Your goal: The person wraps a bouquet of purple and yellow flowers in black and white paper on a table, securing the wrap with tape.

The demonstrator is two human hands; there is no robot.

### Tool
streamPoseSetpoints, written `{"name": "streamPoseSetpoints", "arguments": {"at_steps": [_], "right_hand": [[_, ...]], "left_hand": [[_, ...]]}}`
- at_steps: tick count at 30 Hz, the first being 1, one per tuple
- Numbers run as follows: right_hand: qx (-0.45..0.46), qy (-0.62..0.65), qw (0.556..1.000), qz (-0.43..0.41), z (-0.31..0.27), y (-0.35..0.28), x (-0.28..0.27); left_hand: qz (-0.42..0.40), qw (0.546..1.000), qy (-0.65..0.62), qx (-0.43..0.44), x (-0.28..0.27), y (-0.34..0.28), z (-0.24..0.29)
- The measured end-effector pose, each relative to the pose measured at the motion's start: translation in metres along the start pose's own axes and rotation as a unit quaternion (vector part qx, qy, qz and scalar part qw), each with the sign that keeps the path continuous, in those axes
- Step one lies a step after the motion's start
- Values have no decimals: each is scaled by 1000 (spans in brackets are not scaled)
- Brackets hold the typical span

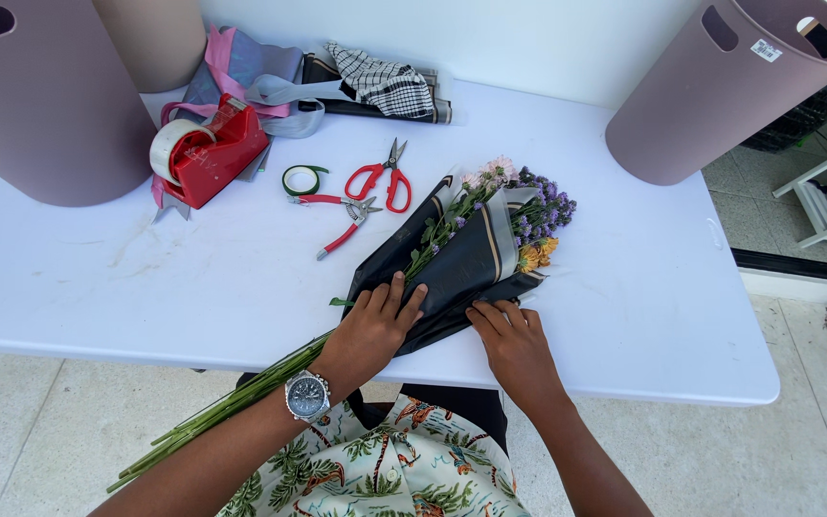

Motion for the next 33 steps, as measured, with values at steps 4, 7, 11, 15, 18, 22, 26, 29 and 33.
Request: {"name": "streamPoseSetpoints", "arguments": {"at_steps": [4,7,11,15,18,22,26,29,33], "right_hand": [[4,-4,1000,3,-3,0,-4],[32,12,999,-27,-7,5,-6],[78,11,989,-127,-11,19,-4],[115,3,965,-237,-7,32,26],[99,-25,960,-261,-34,57,3],[94,-58,968,-226,-42,70,-2],[107,-58,964,-236,-43,68,10],[122,-49,962,-241,-42,68,13],[149,-27,956,-252,-37,78,0]], "left_hand": [[-47,988,-122,-84,20,-10,-8],[-66,958,-212,-181,26,-14,-19],[-137,905,-258,-310,41,-2,-45],[-278,821,-337,-368,51,14,-81],[-308,781,-403,-364,106,8,-91],[-322,775,-431,-331,112,5,-91],[-241,778,-478,-329,97,10,-83],[-225,828,-413,-306,119,3,-68],[-195,936,-235,-178,92,9,-44]]}}
Point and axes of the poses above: each hand's wrist, its own y-axis towards the middle knuckle, its own x-axis out of the palm, z = x × y, the point moved 8 cm from there along y, towards the middle knuckle, and after that the axes turned 5 degrees about y, right-handed, at the moved point
